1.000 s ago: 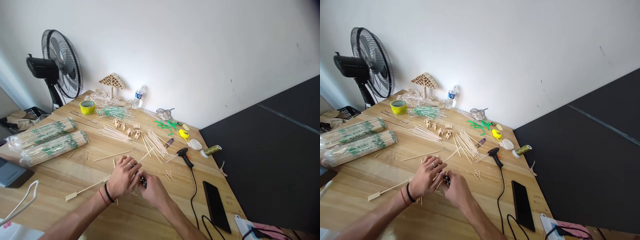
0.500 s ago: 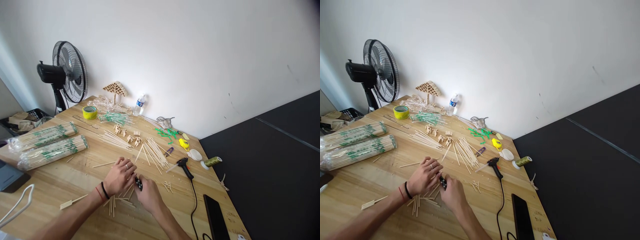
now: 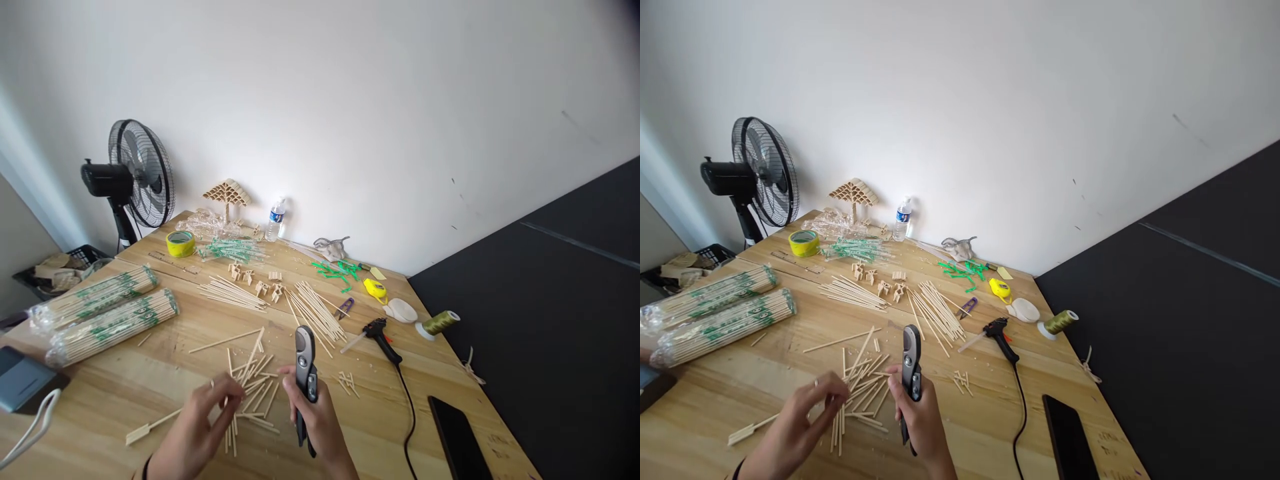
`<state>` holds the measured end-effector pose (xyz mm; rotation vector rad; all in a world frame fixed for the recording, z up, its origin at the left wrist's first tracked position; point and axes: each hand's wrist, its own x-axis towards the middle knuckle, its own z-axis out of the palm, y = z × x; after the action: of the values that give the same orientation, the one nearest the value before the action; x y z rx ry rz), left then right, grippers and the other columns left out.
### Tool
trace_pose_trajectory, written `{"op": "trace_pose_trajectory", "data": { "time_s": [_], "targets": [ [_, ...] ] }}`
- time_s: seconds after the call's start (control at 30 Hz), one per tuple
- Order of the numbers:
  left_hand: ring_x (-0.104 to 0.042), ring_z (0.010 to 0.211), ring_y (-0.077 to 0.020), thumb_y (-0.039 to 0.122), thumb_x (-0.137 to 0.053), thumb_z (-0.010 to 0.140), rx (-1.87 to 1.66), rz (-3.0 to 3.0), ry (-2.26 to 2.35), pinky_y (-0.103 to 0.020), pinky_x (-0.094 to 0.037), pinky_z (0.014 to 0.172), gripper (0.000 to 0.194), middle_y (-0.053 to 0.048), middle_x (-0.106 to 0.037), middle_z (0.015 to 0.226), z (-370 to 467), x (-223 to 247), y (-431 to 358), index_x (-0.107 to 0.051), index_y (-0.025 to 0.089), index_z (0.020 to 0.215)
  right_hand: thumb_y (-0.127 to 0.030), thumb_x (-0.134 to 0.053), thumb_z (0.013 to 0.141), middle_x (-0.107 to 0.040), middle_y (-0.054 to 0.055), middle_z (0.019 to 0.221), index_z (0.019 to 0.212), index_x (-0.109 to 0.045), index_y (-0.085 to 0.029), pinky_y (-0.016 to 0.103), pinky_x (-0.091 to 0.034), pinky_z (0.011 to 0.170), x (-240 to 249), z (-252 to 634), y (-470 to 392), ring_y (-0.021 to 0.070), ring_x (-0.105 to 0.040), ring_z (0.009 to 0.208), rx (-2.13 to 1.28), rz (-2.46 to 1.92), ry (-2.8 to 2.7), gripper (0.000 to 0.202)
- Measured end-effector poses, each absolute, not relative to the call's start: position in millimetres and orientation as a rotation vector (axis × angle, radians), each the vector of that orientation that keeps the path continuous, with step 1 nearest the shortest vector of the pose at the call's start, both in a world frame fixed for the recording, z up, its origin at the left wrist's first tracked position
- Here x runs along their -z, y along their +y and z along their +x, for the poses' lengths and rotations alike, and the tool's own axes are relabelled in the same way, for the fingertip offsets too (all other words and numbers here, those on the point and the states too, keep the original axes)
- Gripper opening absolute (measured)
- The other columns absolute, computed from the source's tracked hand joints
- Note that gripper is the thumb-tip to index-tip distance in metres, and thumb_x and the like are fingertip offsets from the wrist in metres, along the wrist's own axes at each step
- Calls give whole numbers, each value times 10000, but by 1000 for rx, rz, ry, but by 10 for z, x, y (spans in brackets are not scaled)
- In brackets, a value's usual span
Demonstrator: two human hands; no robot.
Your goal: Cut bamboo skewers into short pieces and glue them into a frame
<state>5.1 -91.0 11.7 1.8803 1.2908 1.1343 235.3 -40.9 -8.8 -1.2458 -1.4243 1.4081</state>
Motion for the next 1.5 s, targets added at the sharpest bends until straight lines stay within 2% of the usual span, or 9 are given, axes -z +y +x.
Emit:
{"op": "trace_pose_trajectory", "data": {
  "time_s": [0.07, 0.2, 0.3, 0.4, 0.53, 0.73, 1.0, 1.23, 1.5],
  "targets": [
    [-681, 747, -148, 215, -493, 1039, -1070, 1844, 1255, -210, -527, 708, 189, -26, -717, 837, 126, -79, -1112, -643, 228, 925, -651, -704, 868, -503, -46, 560, 1095, -713, -152, 248, -422, 506, 75, 2305, -431, 121, -464, 478, -1485, -1136, -1374, 549],
    [-673, 736, -152, 201, -485, 1029, -1052, 1818, 1240, -213, -522, 715, 202, -34, -716, 818, 356, -6, -1285, -659, 228, 930, -636, -733, 852, -513, -38, 556, 883, -716, -159, 248, -430, 506, 89, 2220, -473, 119, -483, 481, -1613, -999, -1347, 478],
    [-672, 726, -150, 248, -491, 1040, -1025, 1781, 1249, -213, -526, 703, 205, -35, -727, 836, 386, -7, -1267, -667, 229, 938, -614, -757, 841, -547, -30, 553, 829, -686, -164, 258, -453, 526, 144, 2182, -518, 138, -533, 503, -1635, -994, -1221, 456],
    [-710, 902, -193, 317, -544, 1022, -1047, 1801, 1417, -269, -560, 823, 161, -67, -747, 1014, 148, -39, -1146, -665, 233, 1087, -587, -810, 801, -605, -12, 583, 819, -679, -165, 273, -483, 552, 183, 2168, -531, 158, -591, 528, -1555, -1034, -1004, 442],
    [-673, 874, -247, 395, -664, 913, -978, 1892, 1770, -360, -560, 815, 192, -63, -706, 946, -350, -17, -894, -666, 222, 996, -548, -870, 738, -625, -15, 605, 833, -683, -169, 287, -508, 557, 200, 2175, -464, 162, -607, 535, -1466, -1061, -761, 433],
    [-681, 956, -295, 380, -664, 860, -583, 2029, 1669, -407, -569, 862, 159, -87, -711, 961, -598, 46, -721, -697, 224, 849, -532, -866, 743, -640, -16, 637, 876, -678, -180, 304, -537, 594, 241, 2191, -396, 173, -629, 584, -1438, -1014, -708, 421],
    [-609, 623, -167, 498, -472, 1013, -686, 1799, 1586, -239, -500, 599, 363, -13, -666, 713, -272, -210, -789, -667, 208, 915, -512, -832, 798, -666, 2, 667, 911, -685, -177, 302, -526, 631, 251, 2214, -420, 178, -638, 624, -1424, -975, -783, 383],
    [-560, 650, -150, 526, -497, 1018, -692, 1640, 1407, -224, -453, 600, 407, -26, -656, 743, 140, -247, -830, -694, 175, 954, -543, -739, 880, -674, 25, 706, 942, -682, -187, 317, -521, 681, 147, 2239, -465, 196, -628, 685, -1410, -979, -995, 366],
    [-541, 692, -151, 633, -581, 950, -701, 1245, 1288, -249, -456, 631, 522, -48, -666, 840, 350, -110, -957, -661, 162, 1160, -543, -709, 902, -632, 6, 684, 939, -697, -176, 292, -495, 651, 97, 2323, -457, 173, -587, 653, -1343, -1053, -1099, 369]
  ]
}}
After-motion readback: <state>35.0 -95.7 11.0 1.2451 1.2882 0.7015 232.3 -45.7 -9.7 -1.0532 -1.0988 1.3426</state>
